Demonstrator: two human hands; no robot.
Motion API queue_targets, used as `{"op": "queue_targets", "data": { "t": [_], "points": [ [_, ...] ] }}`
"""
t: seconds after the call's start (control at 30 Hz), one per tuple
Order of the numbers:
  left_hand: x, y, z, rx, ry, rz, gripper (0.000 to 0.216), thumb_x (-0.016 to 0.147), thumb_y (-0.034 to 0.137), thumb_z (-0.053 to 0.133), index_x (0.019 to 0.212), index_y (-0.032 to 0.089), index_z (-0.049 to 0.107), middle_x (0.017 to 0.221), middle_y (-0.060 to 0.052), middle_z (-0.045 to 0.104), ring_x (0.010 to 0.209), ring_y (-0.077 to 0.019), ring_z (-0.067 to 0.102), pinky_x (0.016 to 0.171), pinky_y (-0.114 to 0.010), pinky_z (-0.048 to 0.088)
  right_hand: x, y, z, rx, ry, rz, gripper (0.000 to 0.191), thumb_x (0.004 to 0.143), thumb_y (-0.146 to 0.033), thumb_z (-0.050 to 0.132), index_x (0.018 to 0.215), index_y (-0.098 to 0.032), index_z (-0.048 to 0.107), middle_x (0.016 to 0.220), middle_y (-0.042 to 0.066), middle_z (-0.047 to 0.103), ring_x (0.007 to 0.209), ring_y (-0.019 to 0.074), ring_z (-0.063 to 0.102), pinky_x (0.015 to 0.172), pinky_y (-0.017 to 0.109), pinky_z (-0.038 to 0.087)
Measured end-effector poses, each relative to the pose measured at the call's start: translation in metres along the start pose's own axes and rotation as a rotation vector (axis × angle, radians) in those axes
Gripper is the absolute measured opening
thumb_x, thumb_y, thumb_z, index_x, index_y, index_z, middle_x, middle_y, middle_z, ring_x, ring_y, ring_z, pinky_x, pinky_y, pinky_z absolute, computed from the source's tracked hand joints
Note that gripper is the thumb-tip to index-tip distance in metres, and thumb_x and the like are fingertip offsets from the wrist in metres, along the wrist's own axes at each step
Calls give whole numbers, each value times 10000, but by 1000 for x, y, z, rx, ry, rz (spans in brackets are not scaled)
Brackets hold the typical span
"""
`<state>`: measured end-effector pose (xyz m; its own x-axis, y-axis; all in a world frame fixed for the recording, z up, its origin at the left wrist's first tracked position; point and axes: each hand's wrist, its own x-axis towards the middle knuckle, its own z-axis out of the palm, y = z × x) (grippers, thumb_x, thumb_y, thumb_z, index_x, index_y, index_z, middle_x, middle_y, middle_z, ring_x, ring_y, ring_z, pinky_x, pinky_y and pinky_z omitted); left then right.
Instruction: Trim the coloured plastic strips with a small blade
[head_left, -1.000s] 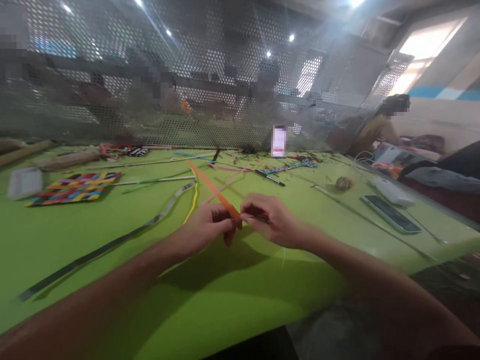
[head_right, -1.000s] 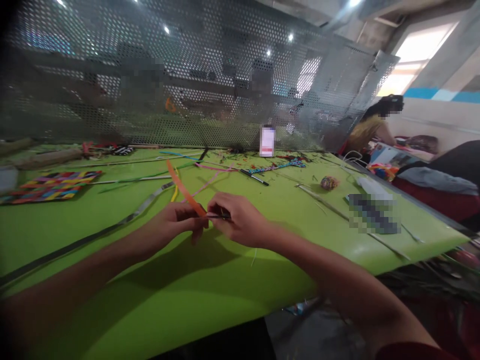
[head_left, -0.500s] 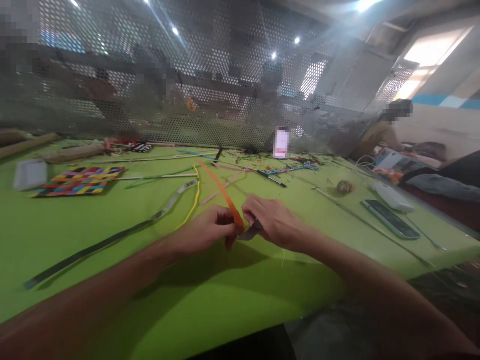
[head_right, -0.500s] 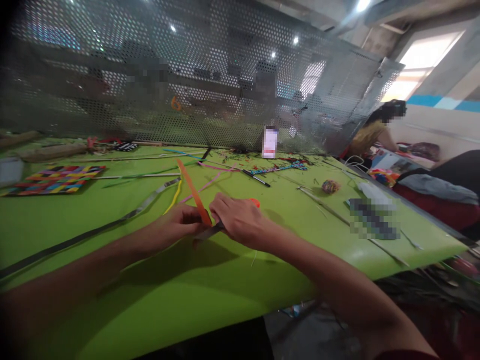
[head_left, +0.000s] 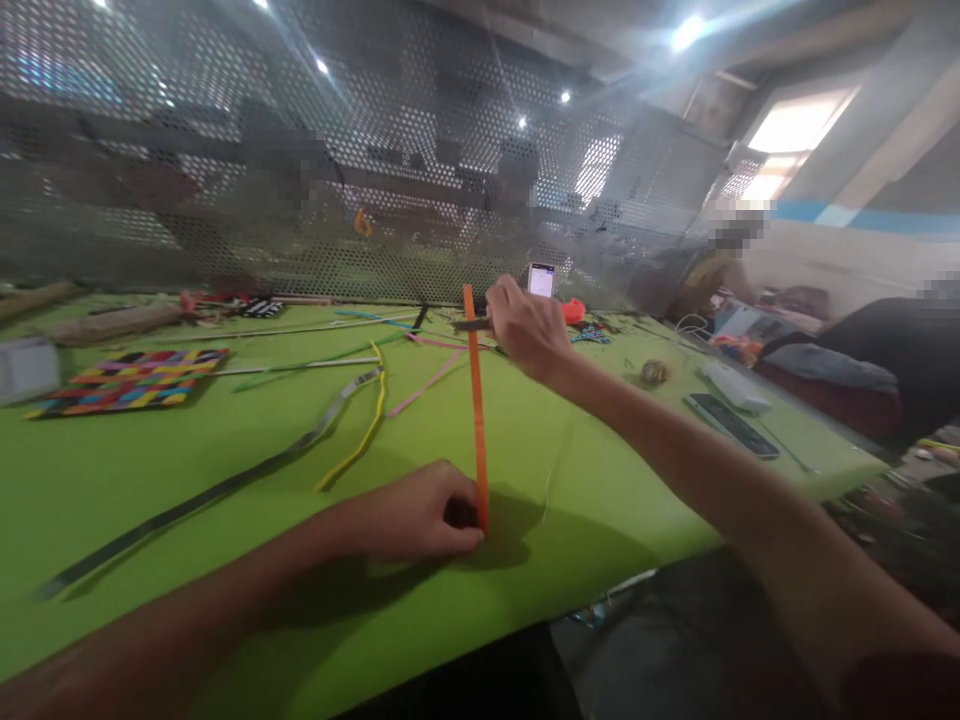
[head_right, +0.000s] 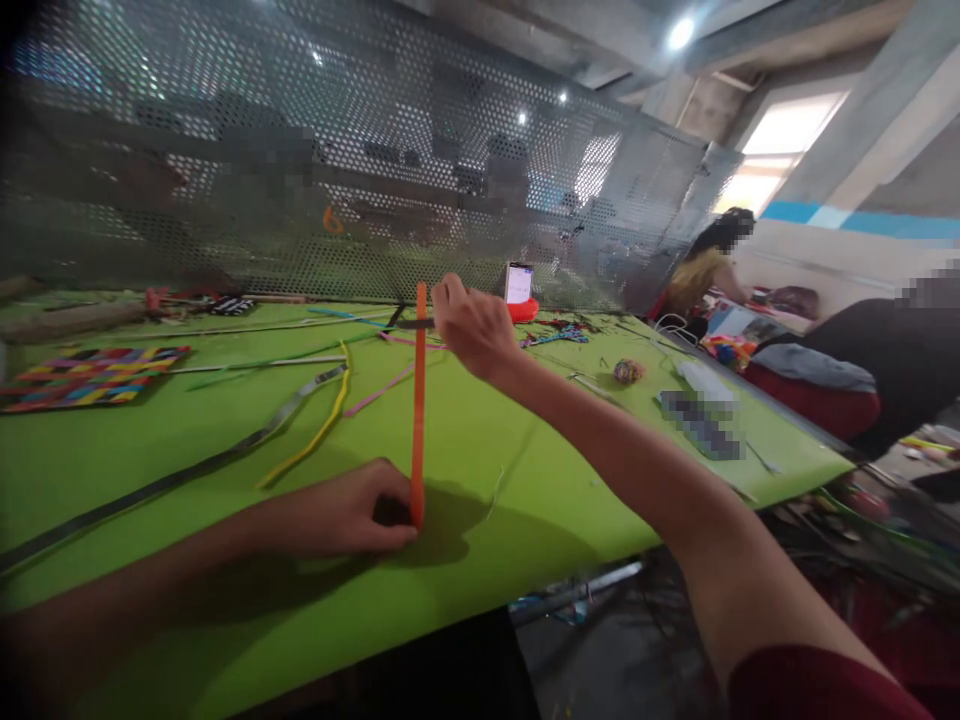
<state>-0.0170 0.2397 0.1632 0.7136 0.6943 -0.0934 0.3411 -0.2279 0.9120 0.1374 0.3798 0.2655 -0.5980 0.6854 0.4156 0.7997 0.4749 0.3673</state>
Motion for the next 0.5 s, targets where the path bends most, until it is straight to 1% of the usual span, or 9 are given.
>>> {"op": "queue_targets", "data": {
  "t": [0.1,0.17,0.27,0.37,0.5],
  "points": [
    [0,-2,2,80,7,54,122,800,124,619,768,143,735,647,45,545,594,-100,453,563,-223,352,36,21,-6,-46,-14,89,371,1105,-94,270,1305,-108,581,1317,179,600,965,214,618,739,289,353],
    [0,-2,1,101,9,55,126,807,132,625,779,144,747,658,41,555,606,-105,455,567,-226,353,58,39,-7,-45,1,122,340,1116,-110,320,1347,-96,569,1363,188,587,1007,217,625,782,286,378],
    [-1,0,1,120,12,20,99,810,166,647,761,144,730,666,35,553,615,-113,456,566,-238,348,83,62,-7,4,42,127,297,1138,-123,371,1355,-31,551,1380,214,582,1036,168,603,824,260,375],
    [-1,0,1,119,5,-2,96,808,193,651,742,148,704,672,34,550,617,-115,457,567,-243,351,99,77,-9,64,91,130,289,1157,-97,345,1329,47,527,1348,230,588,1047,107,575,827,223,347],
    [0,-1,2,171,25,-14,76,786,187,645,736,151,691,674,26,564,626,-122,485,569,-246,356,111,88,-15,22,121,171,275,1158,-99,372,1326,51,529,1360,225,586,1063,83,583,845,219,354]
  ]
}}
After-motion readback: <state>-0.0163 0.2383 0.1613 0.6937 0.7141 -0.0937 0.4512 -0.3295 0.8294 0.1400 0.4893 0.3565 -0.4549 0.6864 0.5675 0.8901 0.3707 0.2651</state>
